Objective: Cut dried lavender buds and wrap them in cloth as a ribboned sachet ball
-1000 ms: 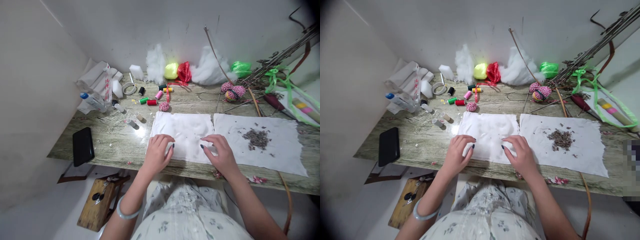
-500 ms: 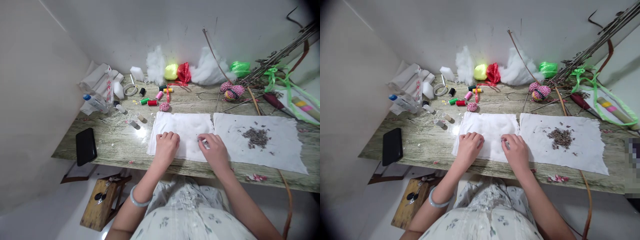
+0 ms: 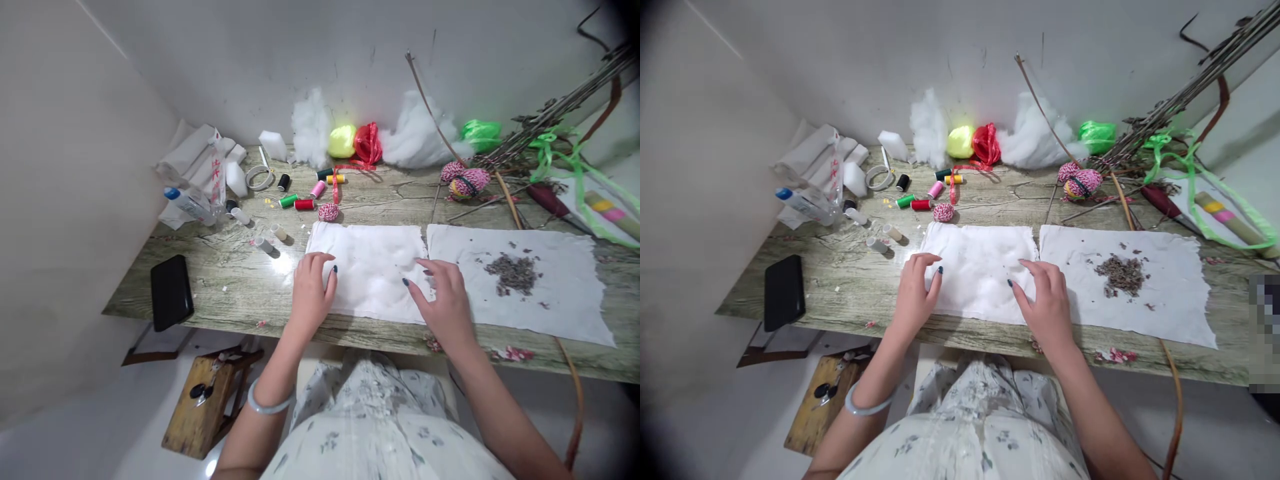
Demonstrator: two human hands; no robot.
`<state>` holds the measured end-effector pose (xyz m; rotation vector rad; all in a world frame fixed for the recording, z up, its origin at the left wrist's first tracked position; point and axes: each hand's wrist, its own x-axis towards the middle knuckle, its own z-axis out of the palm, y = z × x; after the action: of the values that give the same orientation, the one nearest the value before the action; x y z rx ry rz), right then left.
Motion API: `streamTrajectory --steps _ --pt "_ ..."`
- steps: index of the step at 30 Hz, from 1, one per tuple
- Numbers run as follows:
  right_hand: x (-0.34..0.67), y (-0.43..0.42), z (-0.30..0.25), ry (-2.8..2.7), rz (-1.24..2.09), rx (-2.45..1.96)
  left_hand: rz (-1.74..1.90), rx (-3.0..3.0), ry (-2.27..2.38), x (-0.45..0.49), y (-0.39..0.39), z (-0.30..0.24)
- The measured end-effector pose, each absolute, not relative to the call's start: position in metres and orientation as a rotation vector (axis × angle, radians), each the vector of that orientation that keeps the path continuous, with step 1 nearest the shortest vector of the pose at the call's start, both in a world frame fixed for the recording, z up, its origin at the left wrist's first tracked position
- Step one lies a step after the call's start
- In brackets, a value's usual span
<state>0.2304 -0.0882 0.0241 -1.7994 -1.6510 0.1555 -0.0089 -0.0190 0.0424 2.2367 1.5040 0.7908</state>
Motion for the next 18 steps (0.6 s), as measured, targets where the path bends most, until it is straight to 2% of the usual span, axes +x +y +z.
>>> streamTrajectory --steps 4,10,18 --pt "0.225 -0.078 0.018 -1.855 0.140 -1.793 0.604 2.160 1.383 -0.018 -0.017 0.041" --pt "0.222 -0.072 0.010 -2.069 0.323 -1.647 0.556 2.246 1.310 -0.014 -0.030 0.032" --pt "0.222 -0.065 0.021 -1.903 0.149 -1.730 0.479 2.542 1.524 -0.003 -0.034 0.025"
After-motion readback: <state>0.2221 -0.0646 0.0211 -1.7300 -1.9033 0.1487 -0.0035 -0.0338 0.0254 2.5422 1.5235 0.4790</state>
